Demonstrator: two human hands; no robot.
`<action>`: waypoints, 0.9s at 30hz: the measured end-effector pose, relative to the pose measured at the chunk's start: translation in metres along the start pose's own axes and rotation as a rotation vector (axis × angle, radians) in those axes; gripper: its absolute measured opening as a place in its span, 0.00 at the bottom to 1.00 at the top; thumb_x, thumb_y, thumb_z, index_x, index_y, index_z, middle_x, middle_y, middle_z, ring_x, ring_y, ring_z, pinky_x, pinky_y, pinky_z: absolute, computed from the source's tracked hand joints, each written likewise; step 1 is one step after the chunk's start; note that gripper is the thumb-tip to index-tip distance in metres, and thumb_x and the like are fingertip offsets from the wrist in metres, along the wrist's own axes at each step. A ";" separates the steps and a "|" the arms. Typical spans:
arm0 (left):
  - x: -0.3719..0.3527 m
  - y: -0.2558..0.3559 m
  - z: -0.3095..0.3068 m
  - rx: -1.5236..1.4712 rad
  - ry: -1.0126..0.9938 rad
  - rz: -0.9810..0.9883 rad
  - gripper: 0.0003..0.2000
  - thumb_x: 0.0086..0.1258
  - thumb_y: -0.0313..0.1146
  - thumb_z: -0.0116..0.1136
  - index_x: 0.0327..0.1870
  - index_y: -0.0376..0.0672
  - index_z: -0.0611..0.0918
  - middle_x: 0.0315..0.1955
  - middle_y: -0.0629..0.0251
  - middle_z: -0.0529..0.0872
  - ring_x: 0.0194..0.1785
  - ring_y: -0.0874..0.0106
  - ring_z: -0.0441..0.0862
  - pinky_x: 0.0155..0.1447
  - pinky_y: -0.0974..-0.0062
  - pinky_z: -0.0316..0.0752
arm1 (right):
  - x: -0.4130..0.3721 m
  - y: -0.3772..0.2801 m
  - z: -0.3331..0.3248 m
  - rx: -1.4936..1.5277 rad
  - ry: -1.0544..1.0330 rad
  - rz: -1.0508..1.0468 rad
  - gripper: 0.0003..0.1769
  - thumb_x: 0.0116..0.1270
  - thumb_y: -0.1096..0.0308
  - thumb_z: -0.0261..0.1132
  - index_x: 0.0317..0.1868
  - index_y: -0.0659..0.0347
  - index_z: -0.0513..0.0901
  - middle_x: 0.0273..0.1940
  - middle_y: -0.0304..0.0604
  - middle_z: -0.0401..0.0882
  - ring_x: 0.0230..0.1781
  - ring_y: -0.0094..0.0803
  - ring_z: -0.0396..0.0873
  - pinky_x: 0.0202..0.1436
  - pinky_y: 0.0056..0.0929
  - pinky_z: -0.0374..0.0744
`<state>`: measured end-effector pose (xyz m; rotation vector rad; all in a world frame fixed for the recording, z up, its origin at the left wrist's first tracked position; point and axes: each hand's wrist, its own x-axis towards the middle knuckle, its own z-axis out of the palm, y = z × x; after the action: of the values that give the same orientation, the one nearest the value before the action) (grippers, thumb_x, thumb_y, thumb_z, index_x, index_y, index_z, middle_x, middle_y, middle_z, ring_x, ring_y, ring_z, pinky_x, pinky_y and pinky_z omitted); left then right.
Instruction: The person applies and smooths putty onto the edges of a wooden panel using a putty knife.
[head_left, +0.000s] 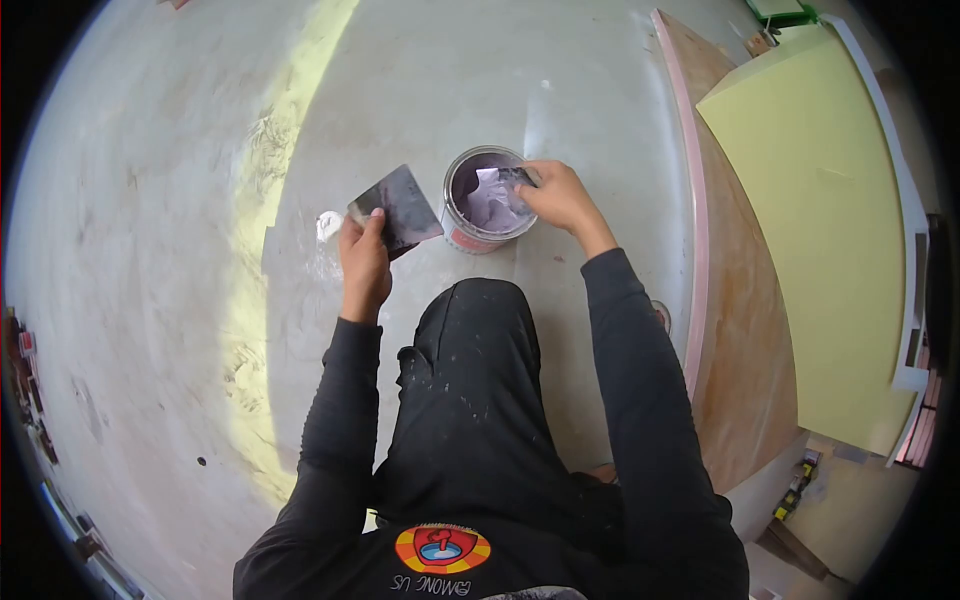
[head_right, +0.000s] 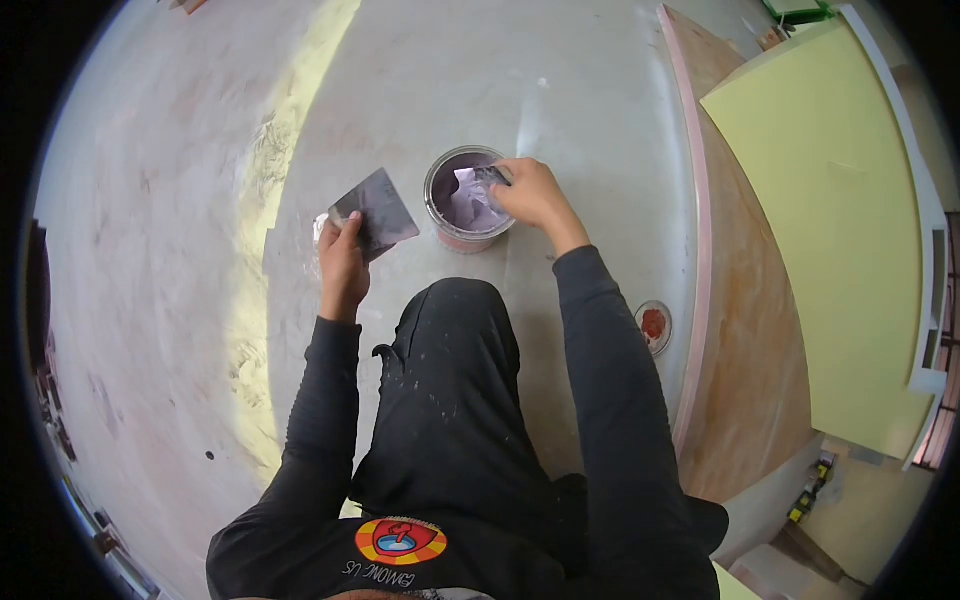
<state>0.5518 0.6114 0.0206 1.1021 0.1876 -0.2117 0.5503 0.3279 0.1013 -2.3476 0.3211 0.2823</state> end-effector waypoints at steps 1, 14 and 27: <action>0.006 0.001 0.006 0.003 -0.008 0.001 0.15 0.78 0.30 0.48 0.62 0.39 0.71 0.49 0.61 0.81 0.49 0.69 0.83 0.45 0.63 0.87 | -0.006 0.001 -0.001 0.004 0.008 0.001 0.21 0.62 0.66 0.66 0.55 0.61 0.84 0.47 0.57 0.85 0.50 0.45 0.84 0.52 0.35 0.79; 0.014 0.015 0.087 -0.122 -0.110 -0.533 0.15 0.79 0.29 0.40 0.60 0.33 0.69 0.50 0.52 0.80 0.49 0.59 0.84 0.42 0.57 0.90 | -0.070 -0.008 0.050 0.209 0.610 -0.645 0.21 0.68 0.78 0.59 0.61 0.57 0.79 0.55 0.49 0.77 0.58 0.50 0.76 0.60 0.41 0.77; -0.021 0.004 0.115 -0.306 -0.213 -0.215 0.13 0.80 0.30 0.39 0.62 0.45 0.69 0.54 0.58 0.80 0.55 0.63 0.82 0.52 0.59 0.85 | -0.080 0.018 0.051 0.000 0.518 -0.710 0.39 0.50 0.91 0.57 0.65 0.54 0.74 0.60 0.49 0.70 0.64 0.51 0.70 0.68 0.44 0.72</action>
<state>0.5373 0.5119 0.0795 0.7488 0.1420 -0.4742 0.4638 0.3636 0.0771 -2.3374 -0.2818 -0.6680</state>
